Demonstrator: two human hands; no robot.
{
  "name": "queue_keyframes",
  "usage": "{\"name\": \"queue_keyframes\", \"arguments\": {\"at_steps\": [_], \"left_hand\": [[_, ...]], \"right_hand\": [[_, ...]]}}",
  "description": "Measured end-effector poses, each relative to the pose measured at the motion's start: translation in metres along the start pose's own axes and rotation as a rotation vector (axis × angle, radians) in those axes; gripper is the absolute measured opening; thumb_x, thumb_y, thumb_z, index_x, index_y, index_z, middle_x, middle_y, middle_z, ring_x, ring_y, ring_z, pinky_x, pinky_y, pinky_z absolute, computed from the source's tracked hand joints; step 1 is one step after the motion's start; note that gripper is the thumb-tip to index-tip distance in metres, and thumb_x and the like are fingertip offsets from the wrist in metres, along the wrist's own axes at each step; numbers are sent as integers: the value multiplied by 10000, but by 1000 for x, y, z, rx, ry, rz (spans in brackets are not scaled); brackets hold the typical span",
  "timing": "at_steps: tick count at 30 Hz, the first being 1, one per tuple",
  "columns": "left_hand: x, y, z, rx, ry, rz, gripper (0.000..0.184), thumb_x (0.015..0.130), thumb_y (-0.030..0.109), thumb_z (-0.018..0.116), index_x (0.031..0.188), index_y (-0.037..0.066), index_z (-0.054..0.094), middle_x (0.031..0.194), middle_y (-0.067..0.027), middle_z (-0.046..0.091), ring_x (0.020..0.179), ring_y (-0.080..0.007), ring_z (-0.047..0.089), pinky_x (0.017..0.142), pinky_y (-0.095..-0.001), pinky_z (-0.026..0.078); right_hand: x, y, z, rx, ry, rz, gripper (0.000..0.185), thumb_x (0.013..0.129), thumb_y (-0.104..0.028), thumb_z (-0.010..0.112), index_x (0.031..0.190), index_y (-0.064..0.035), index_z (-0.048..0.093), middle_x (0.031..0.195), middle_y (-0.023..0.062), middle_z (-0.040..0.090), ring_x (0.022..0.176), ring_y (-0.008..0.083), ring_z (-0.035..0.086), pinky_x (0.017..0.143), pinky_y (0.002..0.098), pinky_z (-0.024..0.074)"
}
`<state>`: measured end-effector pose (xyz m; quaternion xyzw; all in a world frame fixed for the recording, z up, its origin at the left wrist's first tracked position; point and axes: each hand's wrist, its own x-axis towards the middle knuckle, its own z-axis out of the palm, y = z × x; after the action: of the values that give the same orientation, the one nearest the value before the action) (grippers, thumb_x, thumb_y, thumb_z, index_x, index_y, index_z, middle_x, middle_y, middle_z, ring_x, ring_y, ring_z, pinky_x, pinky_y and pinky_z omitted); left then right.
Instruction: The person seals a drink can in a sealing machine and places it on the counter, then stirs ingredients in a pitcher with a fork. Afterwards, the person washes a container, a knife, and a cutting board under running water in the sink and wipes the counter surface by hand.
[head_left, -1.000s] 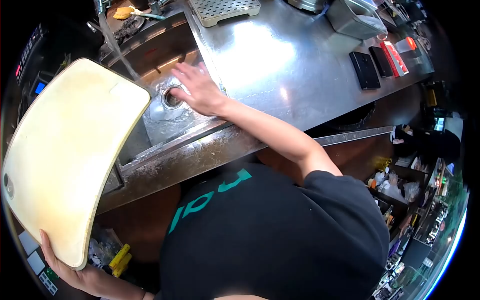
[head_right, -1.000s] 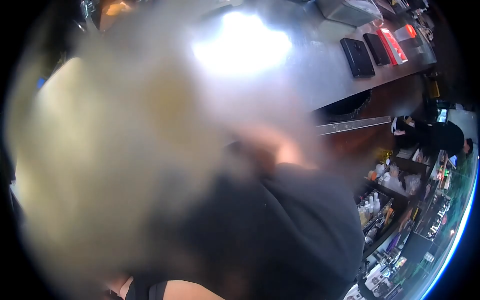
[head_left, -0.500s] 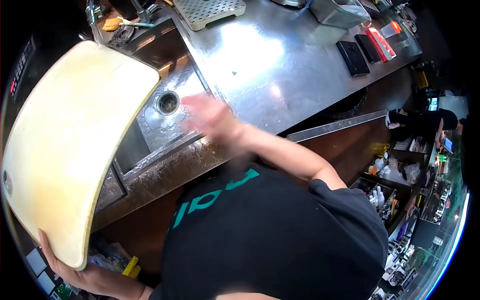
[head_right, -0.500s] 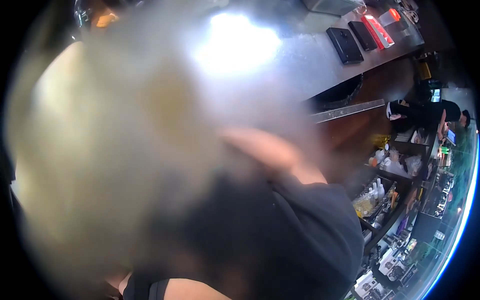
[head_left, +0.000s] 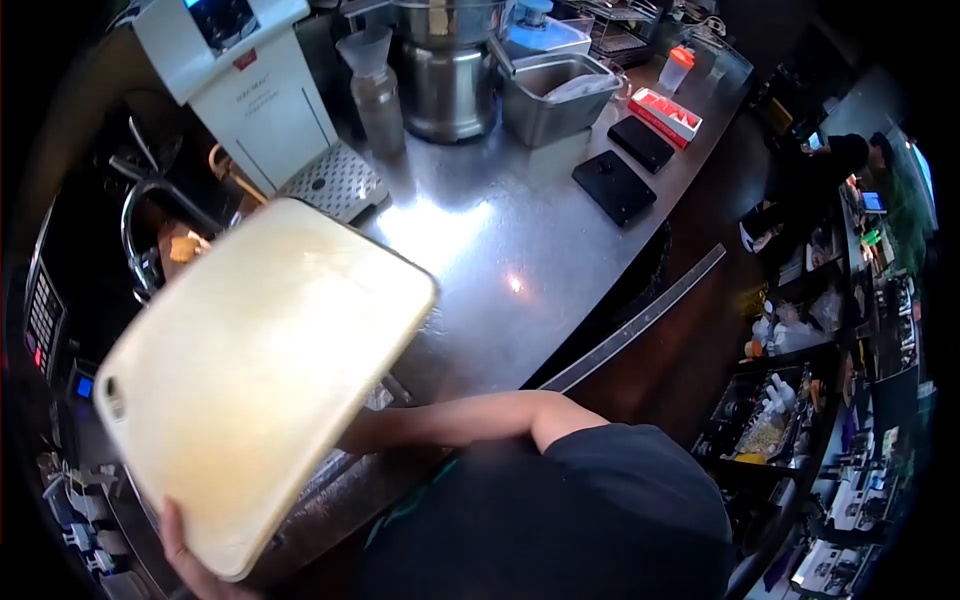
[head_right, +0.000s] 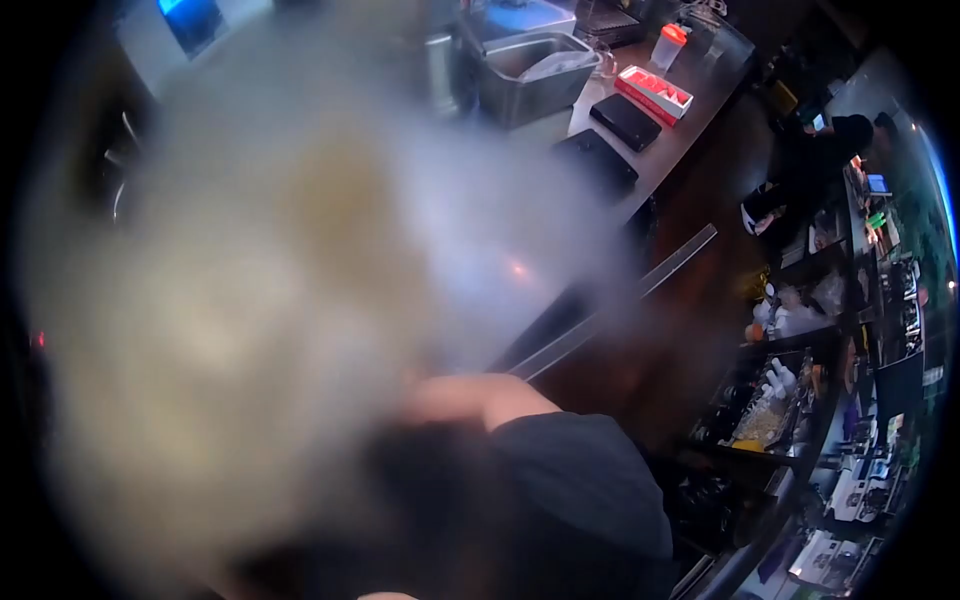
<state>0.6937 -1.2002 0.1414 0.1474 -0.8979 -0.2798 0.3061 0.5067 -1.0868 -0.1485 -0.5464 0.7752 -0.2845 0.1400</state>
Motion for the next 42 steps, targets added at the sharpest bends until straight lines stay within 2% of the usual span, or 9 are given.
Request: {"name": "queue_keyframes", "arguments": {"at_steps": [2, 6, 15, 21, 30, 33, 35, 37, 42], "left_hand": [[0, -29, 27, -125, -82, 3, 561, 906, 283, 601, 1260, -134, 474, 1231, -267, 546, 1151, -320, 525, 1022, -396, 369], [23, -20, 108, -979, -170, -766, 467, 897, 255, 600, 1218, -74, 518, 1140, -199, 618, 1031, -266, 621, 915, -346, 497], [-16, -96, 253, -1186, -457, -1012, 423, 903, 131, 611, 1256, -72, 497, 1166, -178, 620, 1001, -252, 640, 874, -345, 519], [-22, -123, 233, -166, -407, -315, 253, 833, 221, 703, 969, 7, 705, 748, -161, 690, 744, -241, 685, 679, -334, 520], [-41, -172, 93, -165, -135, -571, 207, 833, 118, 699, 1007, 7, 702, 898, -134, 676, 767, -199, 644, 663, -281, 508], [-58, -186, 74, -309, -99, -801, 187, 865, 93, 675, 1026, 1, 696, 913, -96, 673, 780, -128, 627, 677, -253, 503], [-64, -192, 72, -366, -98, -841, 186, 869, 87, 670, 1031, -1, 695, 913, -92, 670, 783, -119, 623, 680, -248, 502], [-59, -195, 73, -425, -95, -879, 185, 874, 80, 664, 1036, -3, 693, 912, -87, 668, 786, -109, 618, 683, -242, 501], [-38, -187, 85, -242, -178, -685, 162, 843, 53, 667, 991, -1, 702, 899, -116, 673, 811, -186, 634, 743, -283, 494]], "right_hand": [[-38, 8, -37, -33, -83, 48, 308, 848, -297, 560, 935, -6, 611, 904, 145, 622, 886, 301, 598, 781, 403, 480], [-172, 22, -117, -186, -205, 448, 300, 768, -305, 670, 816, -10, 649, 803, 125, 641, 827, 302, 617, 742, 419, 494], [-220, 13, -223, -215, 1113, 545, 96, 895, -21, 594, 956, 9, 662, 890, 86, 680, 751, 148, 636, 694, 260, 502], [0, -11, -197, 950, 403, 392, 234, 959, -169, 550, 1032, 33, 642, 928, 106, 677, 757, 156, 669, 650, 249, 535], [277, 36, 12, 1630, -37, 624, 301, 985, -333, 514, 926, -48, 590, 697, 34, 592, 574, 154, 594, 539, 284, 519], [284, 54, 6, 2094, -511, 266, 391, 965, -428, 525, 872, -59, 610, 648, 20, 590, 505, 132, 569, 472, 268, 479], [260, 19, -48, 984, -290, 508, 519, 924, -545, 527, 806, -52, 637, 665, 37, 613, 484, 130, 572, 433, 283, 469], [253, 51, -76, -213, -25, 166, 431, 853, -499, 628, 816, -72, 673, 724, 112, 655, 658, 255, 650, 590, 387, 526], [277, 135, -155, -741, 451, 308, 294, 864, -271, 625, 1070, -75, 551, 1021, 170, 614, 853, 390, 641, 704, 493, 520]]}}
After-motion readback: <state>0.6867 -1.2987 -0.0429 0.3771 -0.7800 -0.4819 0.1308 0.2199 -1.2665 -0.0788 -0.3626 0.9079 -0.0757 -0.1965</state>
